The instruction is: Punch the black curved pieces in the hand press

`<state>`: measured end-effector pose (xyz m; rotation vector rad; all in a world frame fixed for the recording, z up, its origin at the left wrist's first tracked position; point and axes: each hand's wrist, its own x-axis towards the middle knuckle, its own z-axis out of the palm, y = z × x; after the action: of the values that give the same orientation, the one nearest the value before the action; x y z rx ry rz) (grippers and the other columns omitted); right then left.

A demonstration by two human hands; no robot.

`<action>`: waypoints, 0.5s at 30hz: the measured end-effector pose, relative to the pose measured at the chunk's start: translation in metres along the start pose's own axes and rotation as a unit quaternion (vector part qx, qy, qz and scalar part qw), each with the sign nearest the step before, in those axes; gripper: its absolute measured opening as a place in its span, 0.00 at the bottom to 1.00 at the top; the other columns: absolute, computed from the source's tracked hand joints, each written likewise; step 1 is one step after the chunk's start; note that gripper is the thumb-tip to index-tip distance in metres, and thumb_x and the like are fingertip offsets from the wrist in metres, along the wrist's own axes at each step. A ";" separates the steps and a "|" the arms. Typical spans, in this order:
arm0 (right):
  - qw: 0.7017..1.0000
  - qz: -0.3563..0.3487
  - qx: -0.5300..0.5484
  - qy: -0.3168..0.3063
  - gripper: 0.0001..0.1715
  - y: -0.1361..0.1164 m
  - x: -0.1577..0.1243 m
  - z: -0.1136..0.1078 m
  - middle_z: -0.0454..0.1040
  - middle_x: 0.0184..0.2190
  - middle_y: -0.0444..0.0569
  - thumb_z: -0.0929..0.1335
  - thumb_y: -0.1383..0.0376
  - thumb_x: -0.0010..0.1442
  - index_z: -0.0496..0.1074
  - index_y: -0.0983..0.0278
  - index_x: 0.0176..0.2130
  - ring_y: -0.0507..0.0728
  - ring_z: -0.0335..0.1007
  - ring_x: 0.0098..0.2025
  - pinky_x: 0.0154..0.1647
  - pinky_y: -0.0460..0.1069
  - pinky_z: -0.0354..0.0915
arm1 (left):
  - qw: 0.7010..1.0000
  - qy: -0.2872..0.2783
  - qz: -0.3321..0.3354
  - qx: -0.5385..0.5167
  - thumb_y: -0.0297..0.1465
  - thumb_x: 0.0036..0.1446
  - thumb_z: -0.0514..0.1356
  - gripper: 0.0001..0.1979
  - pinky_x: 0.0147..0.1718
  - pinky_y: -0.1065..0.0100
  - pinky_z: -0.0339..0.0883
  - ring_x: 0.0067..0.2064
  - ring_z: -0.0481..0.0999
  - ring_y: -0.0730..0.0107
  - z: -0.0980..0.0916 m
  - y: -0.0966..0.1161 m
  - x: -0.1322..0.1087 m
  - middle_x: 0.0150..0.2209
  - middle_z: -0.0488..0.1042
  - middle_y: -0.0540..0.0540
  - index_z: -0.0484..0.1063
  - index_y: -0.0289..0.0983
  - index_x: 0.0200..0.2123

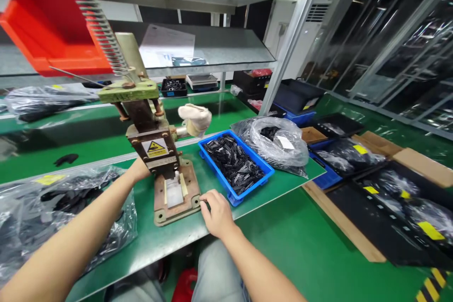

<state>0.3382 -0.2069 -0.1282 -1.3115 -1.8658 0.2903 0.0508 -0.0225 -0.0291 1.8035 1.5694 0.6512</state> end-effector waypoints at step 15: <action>0.997 0.027 -0.074 -0.020 0.29 0.028 0.026 0.019 0.86 0.43 0.56 0.67 0.40 0.62 0.81 0.59 0.42 0.67 0.85 0.44 0.44 0.59 0.80 | 0.965 0.070 0.250 0.022 0.43 0.65 0.65 0.31 0.76 0.41 0.57 0.78 0.58 0.41 0.073 -0.069 -0.204 0.72 0.68 0.34 0.69 0.39 0.67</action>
<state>0.3399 -0.1680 -0.1443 -1.4683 -1.9171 0.2110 0.0259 -0.2294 -0.1189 2.2524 1.2159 0.9989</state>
